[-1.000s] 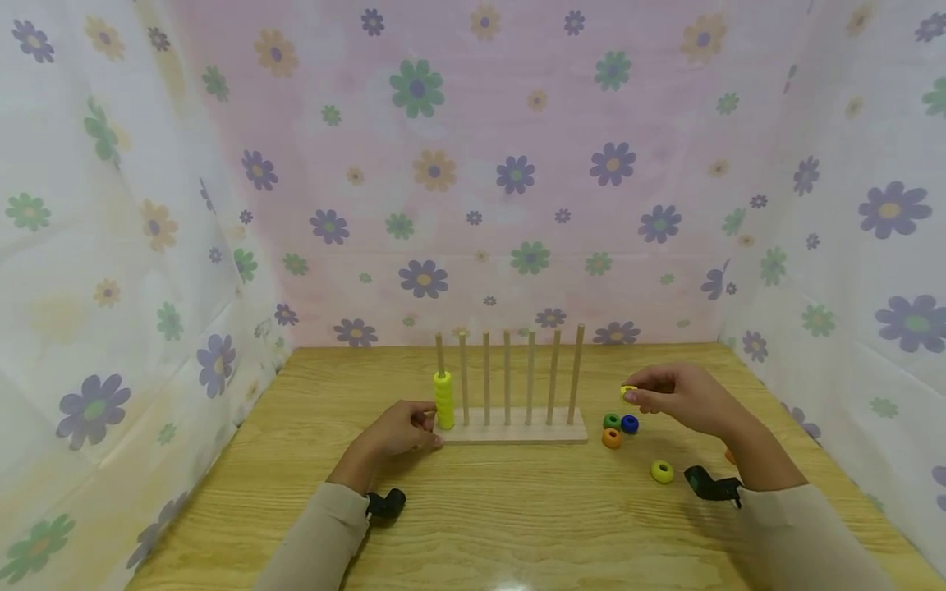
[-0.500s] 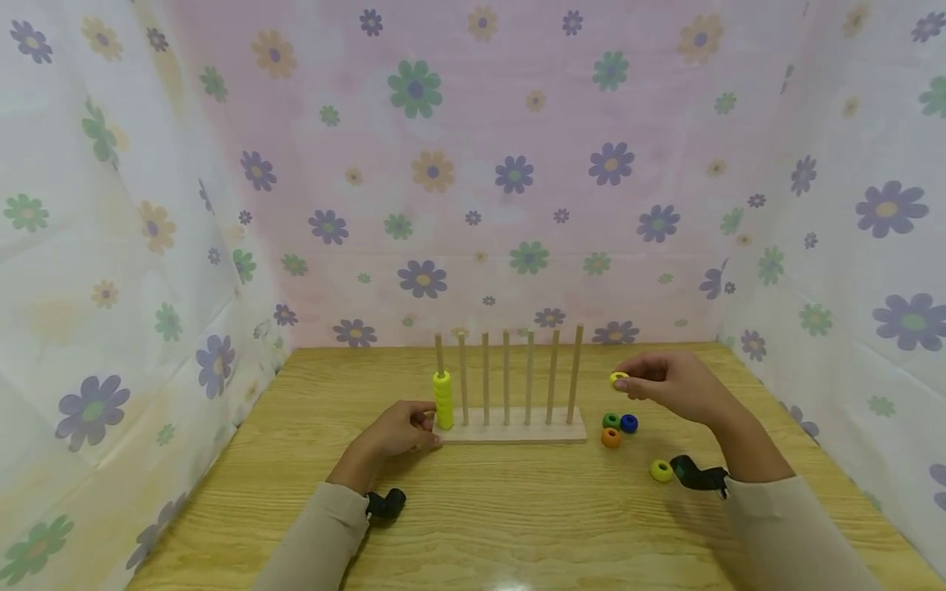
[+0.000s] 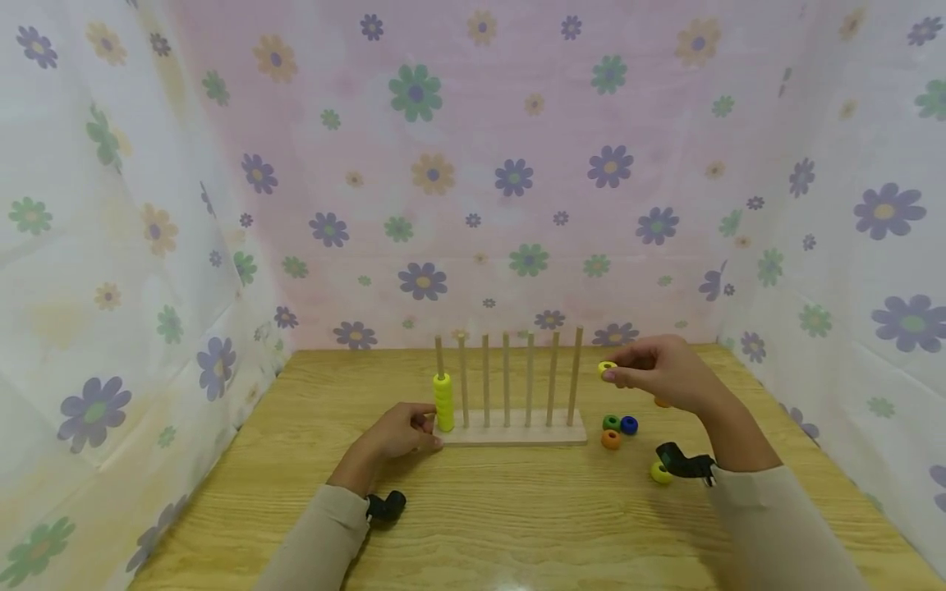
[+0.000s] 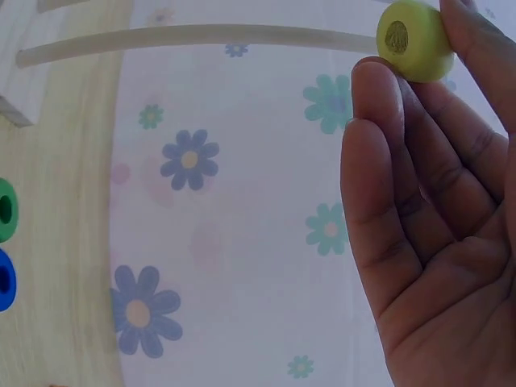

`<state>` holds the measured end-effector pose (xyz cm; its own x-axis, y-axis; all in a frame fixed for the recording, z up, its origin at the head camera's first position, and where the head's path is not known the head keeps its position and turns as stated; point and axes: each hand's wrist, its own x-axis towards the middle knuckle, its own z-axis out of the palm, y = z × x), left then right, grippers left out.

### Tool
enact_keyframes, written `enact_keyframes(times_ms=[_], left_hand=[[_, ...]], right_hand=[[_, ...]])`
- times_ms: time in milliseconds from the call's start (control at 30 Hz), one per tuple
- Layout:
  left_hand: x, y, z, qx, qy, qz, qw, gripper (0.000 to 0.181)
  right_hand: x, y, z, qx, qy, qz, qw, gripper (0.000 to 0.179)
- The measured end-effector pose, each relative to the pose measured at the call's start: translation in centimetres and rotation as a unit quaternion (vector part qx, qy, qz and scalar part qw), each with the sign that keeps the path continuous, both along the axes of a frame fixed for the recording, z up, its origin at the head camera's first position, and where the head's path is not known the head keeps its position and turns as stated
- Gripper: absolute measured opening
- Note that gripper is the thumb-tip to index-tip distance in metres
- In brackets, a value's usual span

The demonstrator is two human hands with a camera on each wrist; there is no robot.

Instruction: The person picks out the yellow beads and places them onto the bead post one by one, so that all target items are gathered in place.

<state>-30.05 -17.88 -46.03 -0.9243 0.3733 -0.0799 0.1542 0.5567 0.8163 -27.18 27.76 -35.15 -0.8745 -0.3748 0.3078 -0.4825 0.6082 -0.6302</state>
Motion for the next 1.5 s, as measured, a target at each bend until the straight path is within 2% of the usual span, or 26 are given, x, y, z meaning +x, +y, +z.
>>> enact_keyframes(times_ms=[433,600,867,1067,1500], left_hand=[[-0.1,-0.1,-0.2,0.006,0.0,-0.005,1.0,0.07],[-0.1,-0.1,-0.2,0.01,-0.008,-0.002,0.9999,0.071],[-0.1,-0.1,-0.2,0.011,-0.008,-0.003,0.9999,0.073],[-0.1,-0.1,-0.1,0.006,-0.005,-0.001,1.0,0.073],[-0.3,-0.3,-0.5,0.01,-0.006,-0.002,0.9999,0.075]], right_hand=[[-0.4,-2.4,1.5,-0.018,0.064,0.03,0.9973,0.017],[-0.7,-3.4,1.8,-0.03,0.067,0.034,0.9967,0.012],[-1.0,-5.3,2.4,-0.045,0.069,0.034,0.996,0.014],[-1.3,-6.8,2.7,-0.075,0.08,0.055,0.9924,0.013],[-1.2,-9.0,3.5,-0.067,0.086,0.043,0.9931,0.023]])
